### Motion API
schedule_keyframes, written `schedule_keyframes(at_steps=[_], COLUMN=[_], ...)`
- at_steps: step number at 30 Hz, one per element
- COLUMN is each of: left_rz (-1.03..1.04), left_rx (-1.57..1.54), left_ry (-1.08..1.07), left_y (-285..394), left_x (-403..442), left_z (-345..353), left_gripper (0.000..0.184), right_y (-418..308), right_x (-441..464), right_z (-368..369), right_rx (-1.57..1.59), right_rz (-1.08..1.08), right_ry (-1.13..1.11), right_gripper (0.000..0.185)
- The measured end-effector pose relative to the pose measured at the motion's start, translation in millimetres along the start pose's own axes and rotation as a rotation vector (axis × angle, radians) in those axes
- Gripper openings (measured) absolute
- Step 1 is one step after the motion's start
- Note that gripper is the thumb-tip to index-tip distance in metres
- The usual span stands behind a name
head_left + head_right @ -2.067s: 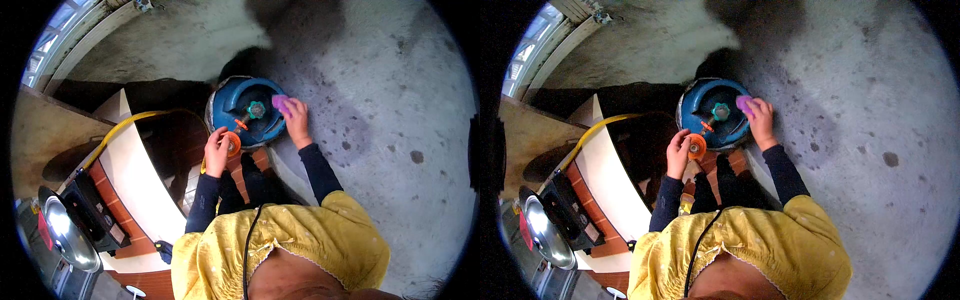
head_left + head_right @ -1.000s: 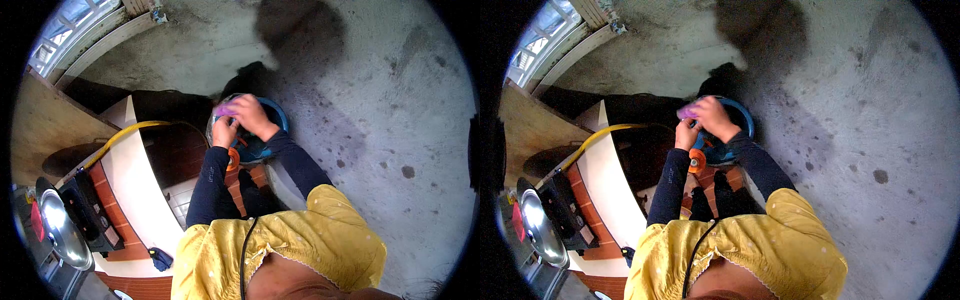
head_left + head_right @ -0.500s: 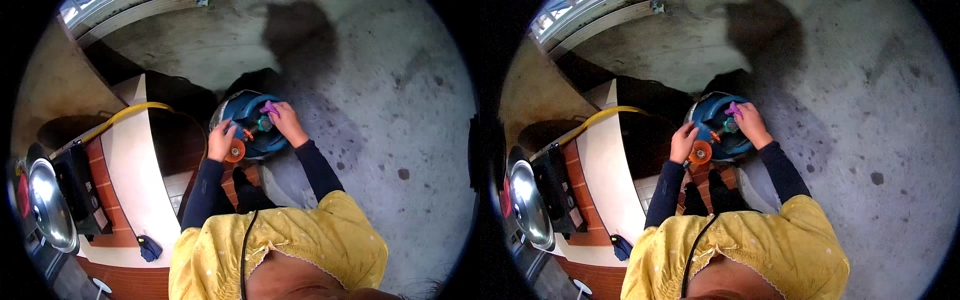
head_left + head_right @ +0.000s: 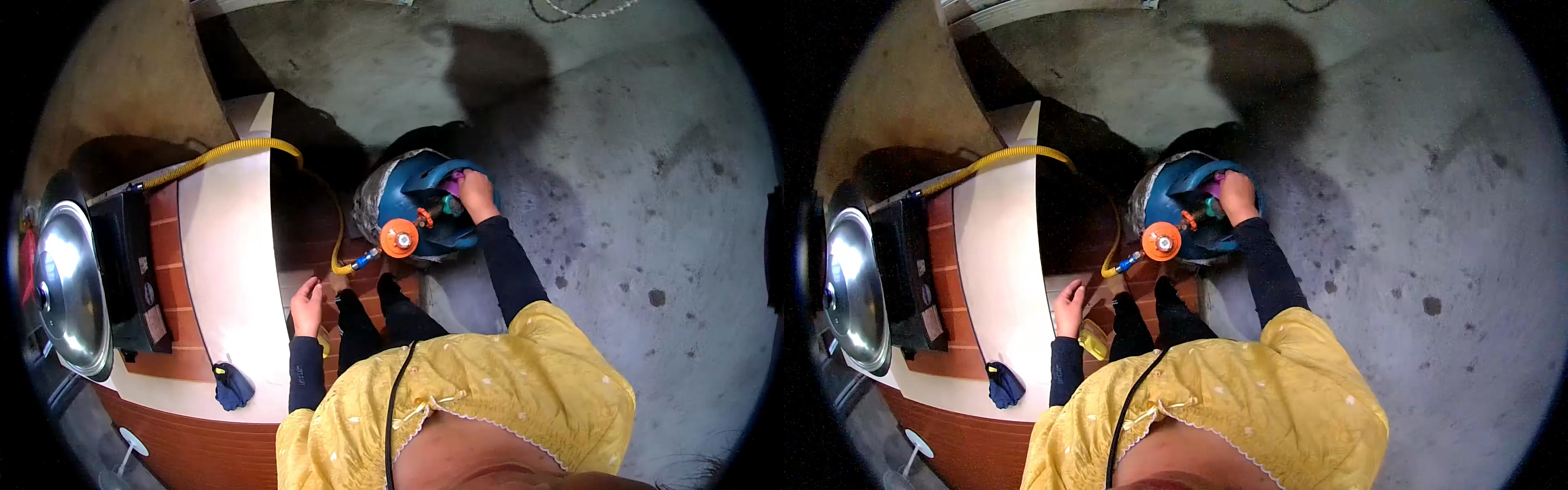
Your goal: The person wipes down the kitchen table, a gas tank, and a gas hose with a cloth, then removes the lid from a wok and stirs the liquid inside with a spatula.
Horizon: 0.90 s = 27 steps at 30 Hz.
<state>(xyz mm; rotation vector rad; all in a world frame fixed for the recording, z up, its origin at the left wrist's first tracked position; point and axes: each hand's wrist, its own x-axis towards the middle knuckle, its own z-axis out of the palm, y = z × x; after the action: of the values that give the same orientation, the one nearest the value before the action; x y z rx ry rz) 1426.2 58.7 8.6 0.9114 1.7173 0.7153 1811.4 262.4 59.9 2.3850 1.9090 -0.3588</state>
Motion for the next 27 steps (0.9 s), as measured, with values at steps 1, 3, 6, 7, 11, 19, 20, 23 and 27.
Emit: schedule_keyframes(at_steps=[1, 3, 6, 7, 11, 19, 20, 23, 27], left_rz=[-0.002, -0.007, -0.032, -0.027, -0.031, -0.060, -0.074, -0.034, -0.077], left_rx=[-0.003, -0.004, -0.017, -0.045, -0.019, -0.034, -0.035, -0.007, -0.018], left_ry=[0.003, 0.017, -0.001, -0.007, -0.006, 0.028, 0.032, 0.038, 0.007], left_y=[-6, -17, -14, -16, -17, -34, -38, -42, -32], left_x=[-3, -7, -12, -12, -11, -14, -14, -17, -16], left_z=[-1, 4, 5, 6, 4, -10, -9, -10, -3], left_gripper=[0.030, 0.029, 0.028, 0.028, 0.029, 0.028, 0.028, 0.028, 0.028], right_y=[-6, -16, -18, -14, -11, -20, -26, -57, -24], right_x=[-1, -3, -9, -10, 6, 35, 30, 15, 14], right_z=[1, 1, -16, -20, 17, 30, 38, 43, 95], right_rx=[-0.002, 0.043, -0.028, -0.097, -0.189, 0.002, -0.113, -0.282, 0.084], right_rz=[-0.004, 0.090, -0.061, -0.168, 0.048, -0.008, 0.002, -0.190, -0.142], right_ry=[-0.001, -0.073, -0.164, -0.194, -0.022, -0.706, -0.662, -0.598, -0.436], right_gripper=[0.026, 0.028, 0.028, 0.025, 0.023, 0.042, 0.044, 0.030, 0.037])
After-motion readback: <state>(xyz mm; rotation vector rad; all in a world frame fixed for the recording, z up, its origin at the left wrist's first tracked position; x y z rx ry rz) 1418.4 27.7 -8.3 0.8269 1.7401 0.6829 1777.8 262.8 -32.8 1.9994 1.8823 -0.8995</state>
